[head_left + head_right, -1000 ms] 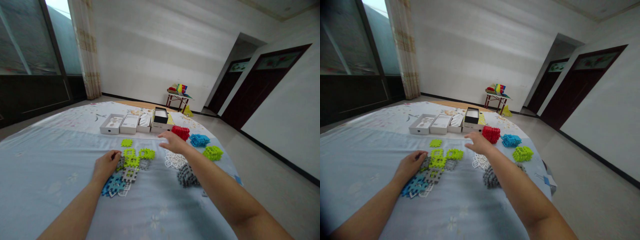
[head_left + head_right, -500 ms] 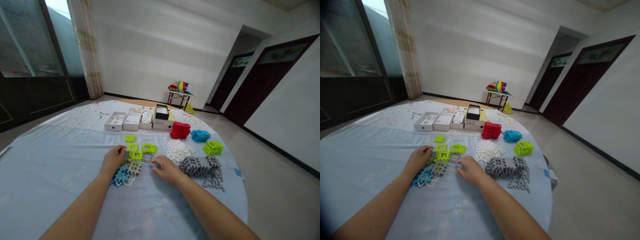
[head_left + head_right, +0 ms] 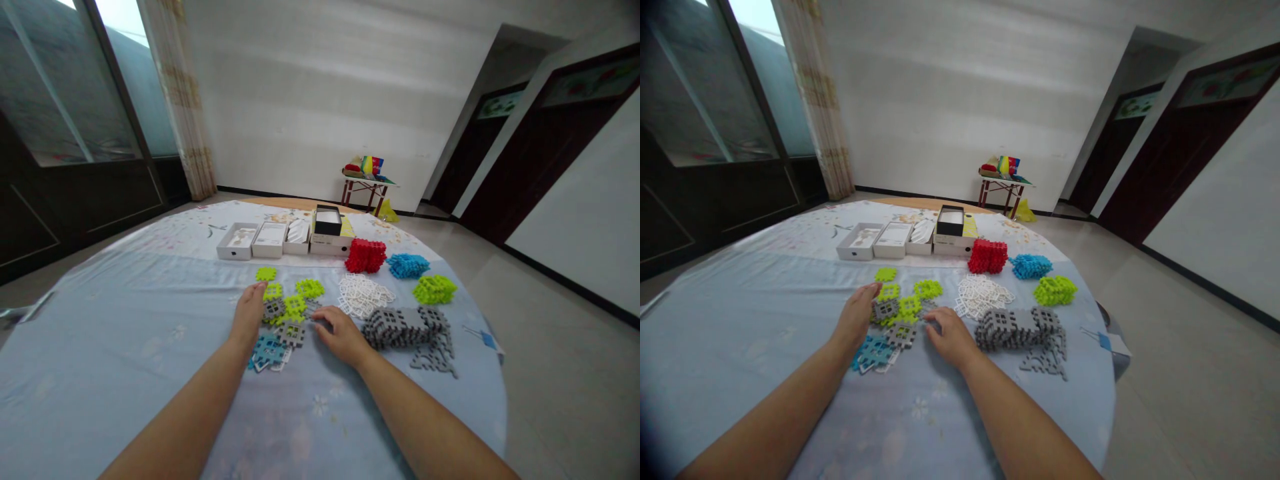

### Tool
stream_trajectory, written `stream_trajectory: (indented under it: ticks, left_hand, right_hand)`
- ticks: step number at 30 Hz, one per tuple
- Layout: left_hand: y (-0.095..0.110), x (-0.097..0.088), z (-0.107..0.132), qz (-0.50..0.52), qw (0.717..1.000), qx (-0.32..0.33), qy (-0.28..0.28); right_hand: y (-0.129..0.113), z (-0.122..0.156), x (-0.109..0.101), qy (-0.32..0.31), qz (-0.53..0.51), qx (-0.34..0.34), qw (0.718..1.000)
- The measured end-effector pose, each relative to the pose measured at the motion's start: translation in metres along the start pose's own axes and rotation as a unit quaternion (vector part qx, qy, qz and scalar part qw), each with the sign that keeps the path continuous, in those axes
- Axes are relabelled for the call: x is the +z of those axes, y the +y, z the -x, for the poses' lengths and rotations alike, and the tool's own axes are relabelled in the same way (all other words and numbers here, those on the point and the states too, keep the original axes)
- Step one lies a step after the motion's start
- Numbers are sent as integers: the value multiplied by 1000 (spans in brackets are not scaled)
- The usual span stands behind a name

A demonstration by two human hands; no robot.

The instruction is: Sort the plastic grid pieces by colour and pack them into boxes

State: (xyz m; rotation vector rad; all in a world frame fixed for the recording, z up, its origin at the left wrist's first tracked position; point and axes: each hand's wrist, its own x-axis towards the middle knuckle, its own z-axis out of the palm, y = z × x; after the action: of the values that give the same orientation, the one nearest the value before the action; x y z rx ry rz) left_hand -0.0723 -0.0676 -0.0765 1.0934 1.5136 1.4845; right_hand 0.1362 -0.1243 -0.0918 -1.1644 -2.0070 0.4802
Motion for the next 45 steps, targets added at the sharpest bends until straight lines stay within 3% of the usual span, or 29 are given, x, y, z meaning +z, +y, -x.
stream_trajectory:
  ticks: [9,17,22,30,37,45]
  left_hand:
    - [-10,-33,-29,-31,998,32,34]
    - [-21,-36,-36,-66,997,49,-1]
    - [-23,-36,-40,-66,997,50,-5]
    - [-26,-36,-40,-68,996,55,-8]
    - [-27,-36,-41,-73,996,53,-11]
    - [-28,-36,-42,-80,996,46,-22]
  right_hand:
    - [-6,3,-3,7,0,-19,1000]
    - [-14,-1,8,-79,44,-93,992]
    - [-14,-3,8,-44,40,-102,993]
    - [-21,0,-8,7,3,-53,999]
    - [-21,4,-9,-100,31,-82,991]
    - [-24,2,-2,-130,98,-64,985]
